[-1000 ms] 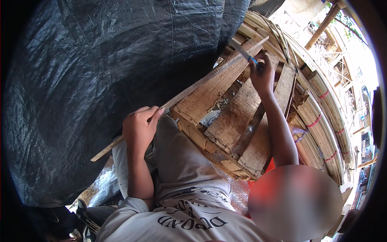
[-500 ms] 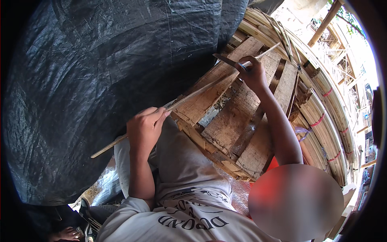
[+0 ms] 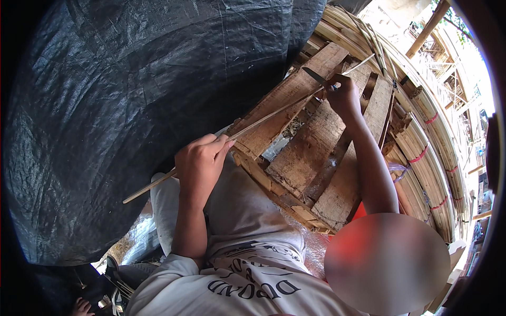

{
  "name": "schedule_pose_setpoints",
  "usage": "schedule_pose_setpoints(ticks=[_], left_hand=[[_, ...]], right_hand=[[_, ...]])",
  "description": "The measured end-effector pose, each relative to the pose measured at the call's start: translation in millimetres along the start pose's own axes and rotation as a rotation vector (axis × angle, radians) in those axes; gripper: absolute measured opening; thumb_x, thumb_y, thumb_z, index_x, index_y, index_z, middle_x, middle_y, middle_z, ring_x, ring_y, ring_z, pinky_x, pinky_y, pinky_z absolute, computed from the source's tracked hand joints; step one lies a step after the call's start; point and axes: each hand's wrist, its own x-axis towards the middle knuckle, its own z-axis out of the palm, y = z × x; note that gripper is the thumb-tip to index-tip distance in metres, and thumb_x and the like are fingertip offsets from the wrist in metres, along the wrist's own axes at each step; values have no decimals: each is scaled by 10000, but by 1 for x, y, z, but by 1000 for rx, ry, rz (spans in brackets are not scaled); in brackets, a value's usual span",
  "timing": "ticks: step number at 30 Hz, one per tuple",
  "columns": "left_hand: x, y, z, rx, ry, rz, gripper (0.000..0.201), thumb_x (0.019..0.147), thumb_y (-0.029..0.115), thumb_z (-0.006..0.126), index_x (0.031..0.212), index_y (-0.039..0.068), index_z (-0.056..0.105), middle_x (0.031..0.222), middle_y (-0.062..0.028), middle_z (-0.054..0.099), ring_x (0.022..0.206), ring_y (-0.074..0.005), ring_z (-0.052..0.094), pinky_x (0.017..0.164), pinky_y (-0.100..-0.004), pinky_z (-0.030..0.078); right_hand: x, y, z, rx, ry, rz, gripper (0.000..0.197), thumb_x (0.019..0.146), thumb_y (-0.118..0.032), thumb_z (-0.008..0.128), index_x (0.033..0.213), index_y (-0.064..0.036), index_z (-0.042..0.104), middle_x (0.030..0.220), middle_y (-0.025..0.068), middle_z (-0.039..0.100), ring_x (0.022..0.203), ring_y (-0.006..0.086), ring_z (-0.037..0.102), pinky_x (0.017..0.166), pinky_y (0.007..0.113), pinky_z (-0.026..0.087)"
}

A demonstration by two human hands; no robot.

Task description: The person scrapes and trims a long bamboo strip using a small knife while holding it over a wooden crate.

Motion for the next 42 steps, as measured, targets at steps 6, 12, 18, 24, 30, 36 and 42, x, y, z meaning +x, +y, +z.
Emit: schedule_pose_setpoints(ticks=[6,12,18,24,30,36,42], left_hand=[[1,0,1,-34,-9,-36,183,888,232,774,962,65,779,738,-90,637,623,-291,651,547,-390,485],[0,-1,2,-24,-10,-63,173,884,231,787,965,78,800,776,-78,681,629,-287,653,561,-379,464],[-1,-2,0,4,-14,-81,170,888,241,784,967,92,804,784,-68,688,635,-287,657,564,-381,469],[0,0,1,6,-3,-87,179,886,252,786,972,97,807,791,-64,694,652,-288,669,569,-376,480],[1,-2,-1,0,-13,-102,182,891,255,782,973,94,808,800,-63,701,664,-292,677,578,-376,489],[1,-2,0,-14,-6,-107,176,893,251,781,971,95,808,803,-66,704,665,-294,677,579,-381,488],[3,-2,1,-5,13,-60,191,894,265,771,995,105,799,761,-65,659,647,-282,671,561,-378,507]], right_hand=[[13,27,5,217,-69,-14,120,894,-167,756,882,-48,763,839,155,743,799,256,717,762,378,543],[9,21,5,107,-54,26,109,844,-144,726,932,-94,767,794,185,722,747,289,727,694,415,551],[3,14,5,41,-104,78,121,847,-144,722,922,-59,765,888,211,745,833,297,744,747,428,561],[7,23,10,134,-210,40,133,881,-169,740,951,-60,769,884,215,748,811,308,743,742,413,565],[7,18,6,145,-161,81,135,878,-151,747,960,-46,768,776,162,721,687,232,687,649,391,534],[5,5,-7,65,-104,124,96,905,-152,737,922,-59,749,832,177,735,766,245,712,692,400,540],[6,13,-2,126,-138,51,95,873,-116,711,916,-42,752,875,225,730,835,358,734,756,438,562]])
